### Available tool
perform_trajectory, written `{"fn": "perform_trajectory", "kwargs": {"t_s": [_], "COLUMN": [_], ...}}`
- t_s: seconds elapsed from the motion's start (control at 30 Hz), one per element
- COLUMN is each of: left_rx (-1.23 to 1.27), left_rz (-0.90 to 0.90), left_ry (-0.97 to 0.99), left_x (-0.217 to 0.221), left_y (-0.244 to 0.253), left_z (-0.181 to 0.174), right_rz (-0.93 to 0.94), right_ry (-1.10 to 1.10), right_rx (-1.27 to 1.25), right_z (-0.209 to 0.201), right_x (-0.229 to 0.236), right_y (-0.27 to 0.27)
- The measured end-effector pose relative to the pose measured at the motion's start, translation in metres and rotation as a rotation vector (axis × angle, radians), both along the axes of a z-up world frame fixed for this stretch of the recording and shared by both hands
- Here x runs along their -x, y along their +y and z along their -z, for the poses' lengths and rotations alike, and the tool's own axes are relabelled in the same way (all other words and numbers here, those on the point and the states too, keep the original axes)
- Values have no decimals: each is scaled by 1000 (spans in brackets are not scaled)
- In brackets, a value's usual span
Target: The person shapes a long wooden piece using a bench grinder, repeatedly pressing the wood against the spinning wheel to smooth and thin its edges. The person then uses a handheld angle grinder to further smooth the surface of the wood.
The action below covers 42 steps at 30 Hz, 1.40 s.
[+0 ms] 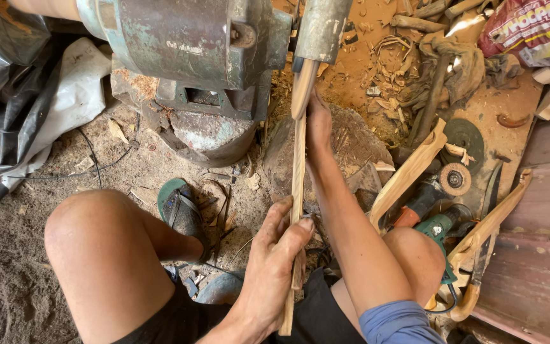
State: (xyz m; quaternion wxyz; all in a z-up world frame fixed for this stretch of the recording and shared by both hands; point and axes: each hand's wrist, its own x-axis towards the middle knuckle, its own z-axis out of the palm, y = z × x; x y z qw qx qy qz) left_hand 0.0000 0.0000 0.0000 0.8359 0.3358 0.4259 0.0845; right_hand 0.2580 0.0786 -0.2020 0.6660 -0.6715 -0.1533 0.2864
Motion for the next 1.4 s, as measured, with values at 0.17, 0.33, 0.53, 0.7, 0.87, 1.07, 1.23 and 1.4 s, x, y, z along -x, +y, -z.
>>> {"fn": "perform_trajectory", "kwargs": {"t_s": [0.17, 0.33, 0.53, 0.7, 0.87, 1.07, 1.23, 1.4], "left_rx": [0, 6, 107, 17, 23, 12, -312, -597], "left_rz": [3, -8, -19, -19, 36, 12, 324, 566], "left_ry": [-16, -18, 49, 5, 111, 50, 50, 236], "left_x": [-10, -9, 5, 18, 38, 59, 58, 58], "left_y": [13, 13, 0, -13, -26, -47, -54, -48], "left_z": [-11, -14, -12, -1, 8, 17, 21, 18], "right_rz": [59, 71, 46, 47, 26, 148, 120, 43], "right_ry": [53, 88, 56, 25, 58, 286, 489, 598], "right_rx": [107, 136, 116, 189, 218, 199, -311, -732], "right_z": [-26, -30, -28, -36, -56, -89, -92, -82], "right_x": [3, 4, 24, 41, 67, 95, 70, 52], "right_y": [8, 7, -9, -23, -37, -61, -82, -95]}}
